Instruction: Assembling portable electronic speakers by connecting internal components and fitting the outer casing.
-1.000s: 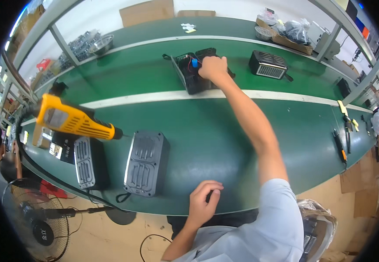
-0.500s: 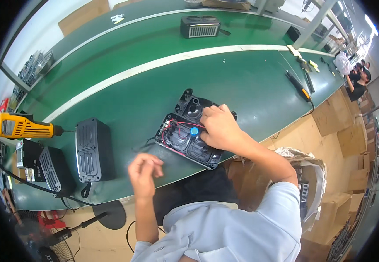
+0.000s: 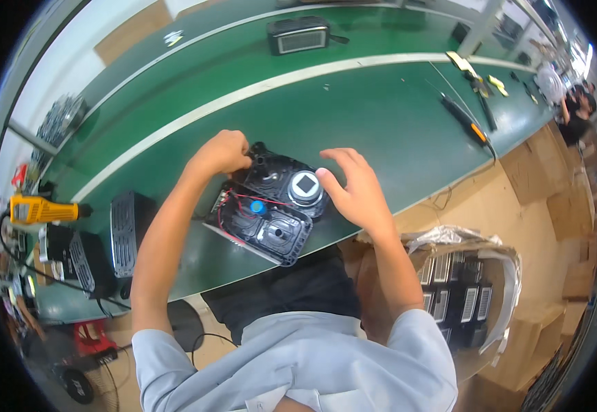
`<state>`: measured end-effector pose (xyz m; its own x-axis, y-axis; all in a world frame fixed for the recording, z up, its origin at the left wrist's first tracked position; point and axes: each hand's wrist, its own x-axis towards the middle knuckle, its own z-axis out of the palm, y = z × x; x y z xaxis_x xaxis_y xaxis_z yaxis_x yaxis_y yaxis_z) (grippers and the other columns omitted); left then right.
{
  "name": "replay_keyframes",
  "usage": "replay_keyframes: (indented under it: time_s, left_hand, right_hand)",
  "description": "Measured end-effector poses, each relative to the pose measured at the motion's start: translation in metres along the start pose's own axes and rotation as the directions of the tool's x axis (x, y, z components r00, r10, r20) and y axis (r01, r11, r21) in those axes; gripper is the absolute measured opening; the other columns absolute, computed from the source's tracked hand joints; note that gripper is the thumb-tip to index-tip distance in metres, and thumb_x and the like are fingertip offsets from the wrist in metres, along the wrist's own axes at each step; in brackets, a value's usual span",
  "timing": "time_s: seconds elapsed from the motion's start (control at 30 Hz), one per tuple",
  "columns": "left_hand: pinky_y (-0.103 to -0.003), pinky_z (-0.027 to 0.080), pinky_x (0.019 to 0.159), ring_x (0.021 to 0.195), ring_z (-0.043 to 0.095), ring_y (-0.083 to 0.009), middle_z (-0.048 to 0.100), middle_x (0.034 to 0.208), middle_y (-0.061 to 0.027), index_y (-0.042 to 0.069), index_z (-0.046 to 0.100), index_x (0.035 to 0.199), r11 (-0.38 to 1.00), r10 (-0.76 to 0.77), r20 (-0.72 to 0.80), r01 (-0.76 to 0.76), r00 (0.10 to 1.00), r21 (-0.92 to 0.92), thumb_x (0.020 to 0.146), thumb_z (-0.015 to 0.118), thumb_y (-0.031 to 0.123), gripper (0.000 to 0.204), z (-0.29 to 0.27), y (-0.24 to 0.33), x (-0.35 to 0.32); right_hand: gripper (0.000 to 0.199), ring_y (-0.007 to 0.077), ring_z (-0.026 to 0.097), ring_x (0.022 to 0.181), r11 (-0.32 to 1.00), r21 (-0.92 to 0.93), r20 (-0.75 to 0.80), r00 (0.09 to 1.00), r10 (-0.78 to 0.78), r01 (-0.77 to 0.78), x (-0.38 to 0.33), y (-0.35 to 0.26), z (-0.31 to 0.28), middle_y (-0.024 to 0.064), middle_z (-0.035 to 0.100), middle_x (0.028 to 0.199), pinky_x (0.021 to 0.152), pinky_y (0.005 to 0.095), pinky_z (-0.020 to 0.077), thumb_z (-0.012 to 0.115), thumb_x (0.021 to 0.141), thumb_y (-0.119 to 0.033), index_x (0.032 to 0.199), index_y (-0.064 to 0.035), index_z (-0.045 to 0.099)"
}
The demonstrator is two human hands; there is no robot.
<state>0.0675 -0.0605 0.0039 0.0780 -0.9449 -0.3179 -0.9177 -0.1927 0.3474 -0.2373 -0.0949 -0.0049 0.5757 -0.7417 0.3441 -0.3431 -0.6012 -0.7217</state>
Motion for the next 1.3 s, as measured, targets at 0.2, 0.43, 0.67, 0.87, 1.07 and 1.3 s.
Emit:
replay_keyframes:
  time_s: [0.2, 0.43, 0.67, 0.87, 1.07, 1.3]
  left_hand:
    - [-0.048, 0.042, 0.061, 0.061, 0.052, -0.0370, 0.054, 0.066, -0.0203, -0.004, 0.052, 0.074, 0.967, 0.166, -0.397, -0.229, 0.902, -0.115, 0.076, 0.068, 0.024, 0.032, -0.007, 0.000, -0.011]
    - [-0.028, 0.041, 0.056, 0.059, 0.050, -0.0087, 0.061, 0.065, -0.0075, -0.008, 0.059, 0.084, 0.908, -0.089, -0.623, -0.194, 0.777, -0.372, 0.092, 0.068, 0.004, 0.017, -0.029, 0.010, -0.044]
    - [-0.026, 0.050, 0.066, 0.071, 0.064, -0.0096, 0.070, 0.078, -0.0090, -0.007, 0.068, 0.102, 0.970, 0.021, -0.780, -0.202, 0.626, -0.136, 0.097, 0.066, 0.004, 0.011, -0.038, 0.035, -0.101]
    - [-0.040, 0.052, 0.100, 0.117, 0.070, -0.0326, 0.073, 0.116, -0.0226, -0.001, 0.066, 0.120, 0.942, -0.094, -0.850, -0.231, 0.518, -0.245, 0.097, 0.062, 0.003, 0.024, -0.020, 0.045, -0.151]
    - [-0.050, 0.044, 0.112, 0.123, 0.062, -0.0421, 0.069, 0.123, -0.0237, 0.003, 0.070, 0.111, 0.886, 0.372, -0.515, -0.461, 0.772, -0.051, 0.095, 0.060, 0.008, 0.020, 0.024, 0.030, -0.140]
    - [-0.052, 0.036, 0.120, 0.128, 0.059, -0.0393, 0.069, 0.122, -0.0214, 0.005, 0.071, 0.115, 0.902, 0.398, -0.255, -0.427, 0.881, -0.066, 0.095, 0.059, 0.008, 0.023, 0.041, 0.015, -0.122]
  right_hand:
    - [0.051, 0.0212, 0.053, 0.132, 0.583, 0.702, 0.432, 0.896, 0.108, -0.409, 0.017, 0.053, 0.009, 0.0066, 0.059, 0.142, 0.108, 0.0411, 0.0475, 0.052, 0.109, -0.045, 0.147, -0.0102, 0.055]
    - [0.073, 0.0278, 0.069, 0.115, 0.081, 0.679, 0.724, 0.647, -0.239, -0.729, 0.068, 0.028, 0.016, 0.0151, 0.064, 0.136, 0.079, 0.0530, 0.0643, 0.055, 0.100, -0.065, 0.143, -0.0062, 0.053]
    - [0.052, 0.0149, 0.072, 0.096, 0.239, 0.558, 0.826, 0.560, -0.066, -0.795, 0.077, -0.025, 0.020, 0.0081, 0.072, 0.114, 0.082, 0.0338, 0.0623, 0.074, 0.094, -0.043, 0.128, -0.0049, 0.064]
    - [0.045, 0.0126, 0.066, 0.083, 0.365, 0.685, 0.642, 0.759, 0.109, -0.631, 0.039, -0.056, -0.003, 0.0049, 0.067, 0.103, 0.070, 0.0265, 0.0551, 0.072, 0.095, -0.035, 0.126, -0.0058, 0.057]
    - [0.084, 0.0204, 0.057, 0.126, 0.478, 0.648, 0.615, 0.778, 0.132, -0.593, 0.018, -0.067, 0.001, 0.0167, 0.055, 0.144, 0.106, 0.0321, 0.0467, 0.065, 0.095, -0.034, 0.161, 0.0017, 0.027]
    - [0.085, 0.0243, 0.057, 0.124, 0.720, 0.528, 0.525, 0.840, 0.140, -0.450, 0.012, -0.084, 0.009, 0.0188, 0.051, 0.143, 0.107, 0.0344, 0.0441, 0.065, 0.092, -0.033, 0.160, 0.0018, 0.028]
